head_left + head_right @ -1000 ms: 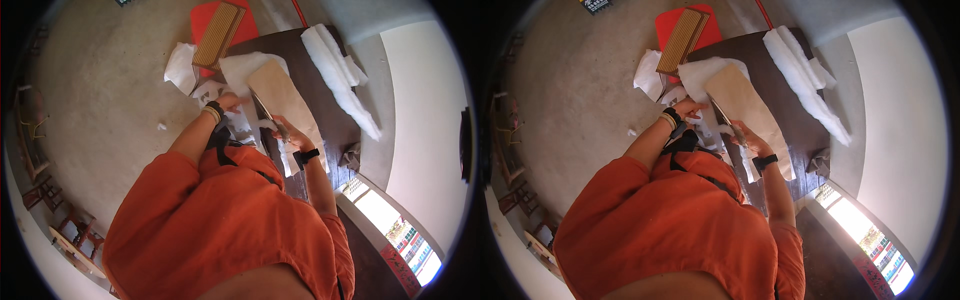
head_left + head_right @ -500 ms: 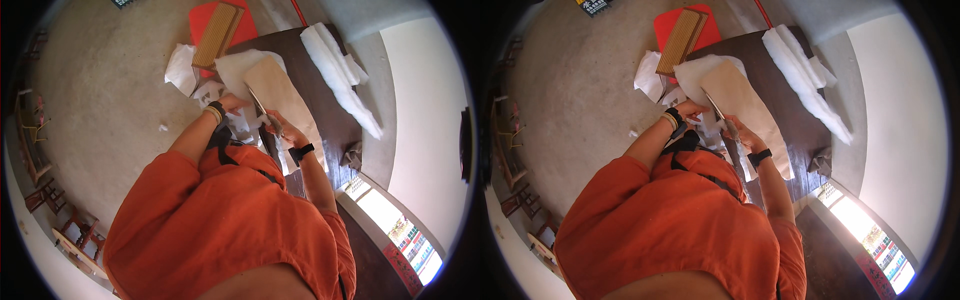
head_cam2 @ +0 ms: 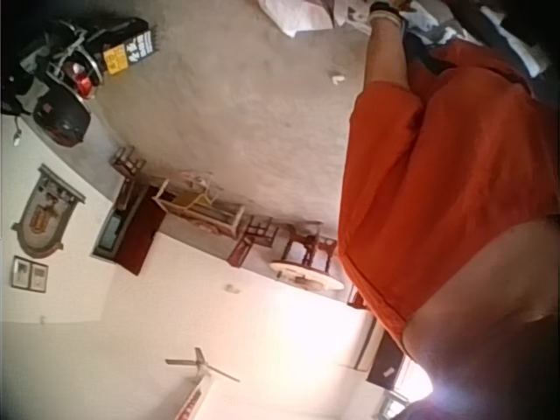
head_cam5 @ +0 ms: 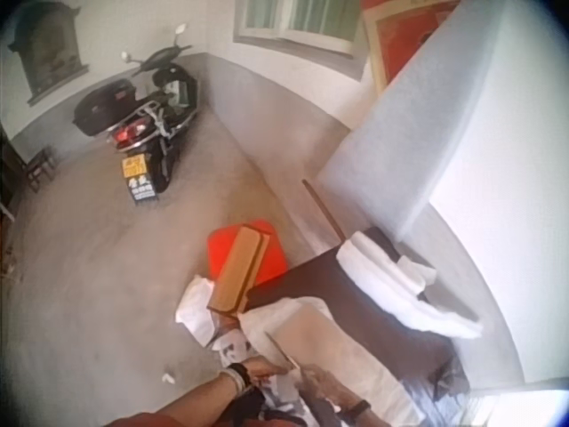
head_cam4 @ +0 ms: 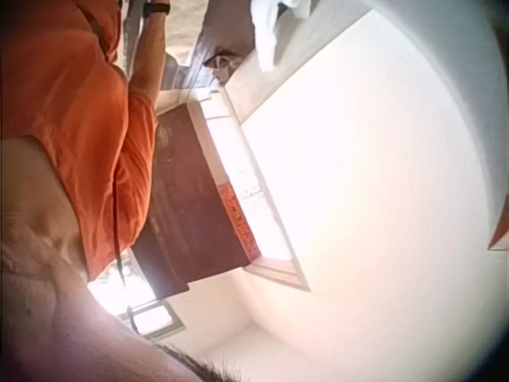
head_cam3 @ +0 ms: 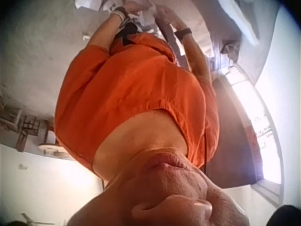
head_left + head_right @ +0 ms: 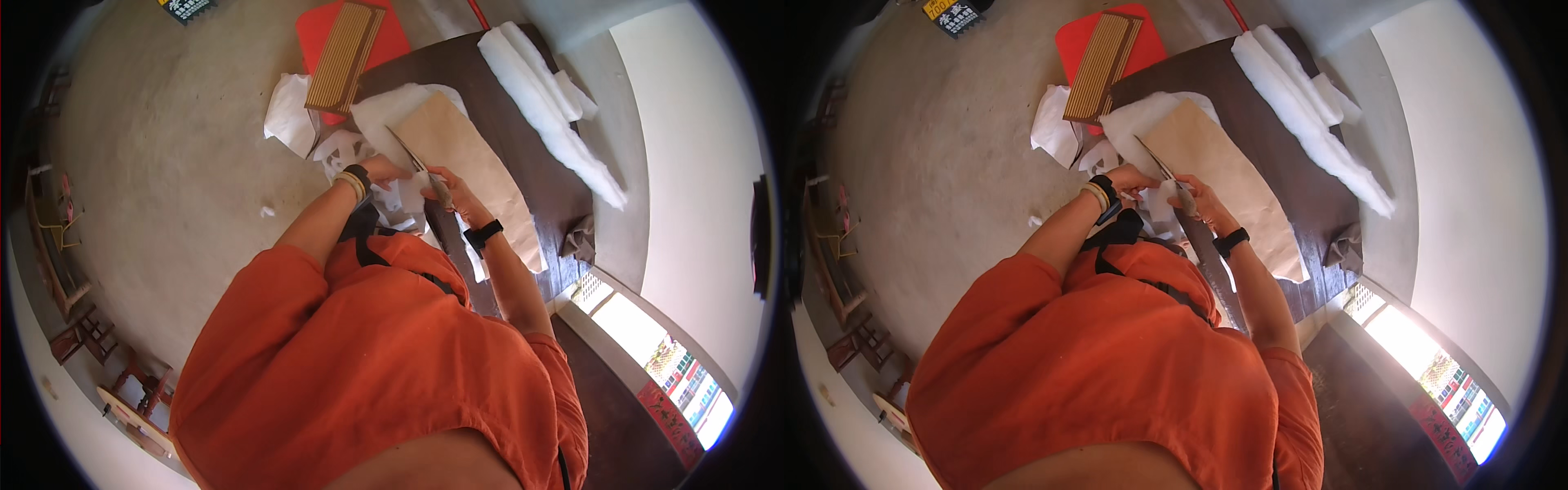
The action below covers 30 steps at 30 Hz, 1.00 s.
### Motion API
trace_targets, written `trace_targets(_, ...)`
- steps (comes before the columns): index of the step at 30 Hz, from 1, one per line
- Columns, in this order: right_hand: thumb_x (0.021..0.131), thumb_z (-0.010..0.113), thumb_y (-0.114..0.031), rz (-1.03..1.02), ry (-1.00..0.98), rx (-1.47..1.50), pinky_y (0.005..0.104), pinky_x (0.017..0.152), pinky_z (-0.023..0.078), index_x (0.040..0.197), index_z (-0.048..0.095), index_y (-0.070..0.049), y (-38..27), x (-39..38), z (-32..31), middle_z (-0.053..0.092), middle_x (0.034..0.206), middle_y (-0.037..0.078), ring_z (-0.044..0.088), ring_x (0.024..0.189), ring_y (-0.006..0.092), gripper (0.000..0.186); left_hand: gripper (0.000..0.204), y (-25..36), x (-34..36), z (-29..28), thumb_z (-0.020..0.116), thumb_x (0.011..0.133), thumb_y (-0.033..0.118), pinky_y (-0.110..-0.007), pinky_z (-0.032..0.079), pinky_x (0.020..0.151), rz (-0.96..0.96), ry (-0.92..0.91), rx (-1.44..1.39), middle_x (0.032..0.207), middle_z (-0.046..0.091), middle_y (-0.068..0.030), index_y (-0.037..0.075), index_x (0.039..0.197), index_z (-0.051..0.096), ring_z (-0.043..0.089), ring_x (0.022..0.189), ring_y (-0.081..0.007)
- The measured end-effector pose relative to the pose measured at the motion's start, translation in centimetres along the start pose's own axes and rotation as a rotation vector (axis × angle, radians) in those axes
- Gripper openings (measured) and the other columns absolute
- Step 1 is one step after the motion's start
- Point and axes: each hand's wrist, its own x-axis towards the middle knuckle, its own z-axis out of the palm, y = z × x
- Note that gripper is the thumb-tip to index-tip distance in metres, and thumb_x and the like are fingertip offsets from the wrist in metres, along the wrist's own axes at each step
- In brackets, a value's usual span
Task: The person places a beige fabric piece on a white foam sheet and uses scissors to cut the foam around the fabric's outline. They trim the foam along the edges and remove excess pieces, leaving a foam shape matching the fabric.
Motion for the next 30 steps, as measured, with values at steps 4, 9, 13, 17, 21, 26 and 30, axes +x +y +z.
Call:
trace_targets(4, 0.081, 0.077, -0.012, 0.007, 0.048, -0.026, 0.0187, 0.043, 0.03, 0.133, 0.051, -0.007, 0.0, -0.6, 0.2, 0.061, 0.077, -0.001, 0.046, 0.054, 0.002, 0.059, 0.031, -0.2, 0.3, 0.2, 0.081, 0.076, 0.026, -0.028, 0.055, 0.051, 0.019, -0.024, 0.015, 0.057, 0.05, -0.0007, 0.003, 0.07, 0.062, 0.052, 0.049, -0.0107)
trace_targets(9, 0.081, 0.078, -0.013, 0.056, 0.143, -0.073, 0.0185, 0.045, 0.032, 0.134, 0.053, -0.009, 1.7, -2.3, -1.0, 0.064, 0.081, 0.001, 0.048, 0.056, 0.0023, 0.059, 0.038, -0.9, 0.9, 0.7, 0.079, 0.075, 0.034, -0.028, 0.055, 0.053, 0.025, -0.101, 0.13, 0.063, 0.052, -0.0022, 0.001, 0.075, 0.062, 0.055, 0.054, -0.0134)
trace_targets(13, 0.081, 0.078, -0.012, -0.015, 0.199, -0.044, 0.0203, 0.06, 0.042, 0.135, 0.053, -0.012, 4.5, -4.4, -3.0, 0.065, 0.086, 0.0, 0.054, 0.071, 0.0047, 0.059, 0.041, -0.7, 0.5, 0.2, 0.077, 0.076, 0.039, -0.029, 0.053, 0.052, 0.064, -0.174, 0.208, 0.069, 0.056, -0.0028, 0.001, 0.081, 0.063, 0.057, 0.057, -0.0139)
trace_targets(17, 0.081, 0.077, -0.009, -0.026, 0.197, -0.081, 0.0206, 0.065, 0.043, 0.137, 0.051, -0.012, 7.4, -5.7, -4.3, 0.065, 0.088, -0.001, 0.054, 0.075, 0.0056, 0.061, 0.042, 1.0, -1.5, -1.6, 0.072, 0.078, 0.045, -0.03, 0.051, 0.066, 0.187, -0.13, 0.281, 0.078, 0.062, -0.0023, 0.006, 0.094, 0.068, 0.061, 0.071, -0.0138)
trace_targets(21, 0.08, 0.075, -0.006, -0.033, 0.213, -0.163, 0.0246, 0.072, 0.046, 0.138, 0.049, -0.01, 8.6, -5.9, -4.5, 0.066, 0.097, 0.003, 0.058, 0.083, 0.0112, 0.064, 0.037, 3.8, -2.9, -3.9, 0.071, 0.077, 0.035, -0.034, 0.05, 0.08, 0.199, 0.105, 0.586, 0.092, 0.066, -0.0096, 0.005, 0.099, 0.067, 0.063, 0.088, -0.0226)
trace_targets(26, 0.082, 0.07, -0.009, -0.194, 0.243, -0.318, 0.0319, 0.085, 0.045, 0.139, 0.045, -0.008, 9.5, -5.9, -3.0, 0.064, 0.111, 0.013, 0.06, 0.102, 0.0222, 0.062, 0.035, 5.4, -3.8, -4.1, 0.068, 0.076, 0.019, -0.04, 0.048, 0.087, 0.474, 0.416, 0.912, 0.103, 0.066, -0.0169, 0.005, 0.107, 0.062, 0.062, 0.098, -0.0338)
trace_targets(30, 0.086, 0.066, -0.012, -0.307, 0.236, -0.424, 0.0328, 0.088, 0.045, 0.14, 0.042, -0.008, 11.3, -8.0, -1.8, 0.063, 0.114, 0.017, 0.06, 0.104, 0.0242, 0.059, 0.056, 7.1, -3.2, -3.1, 0.056, 0.078, 0.0, -0.045, 0.047, 0.09, 0.564, 0.431, 1.063, 0.112, 0.064, -0.0216, 0.012, 0.132, 0.047, 0.06, 0.106, -0.0369)
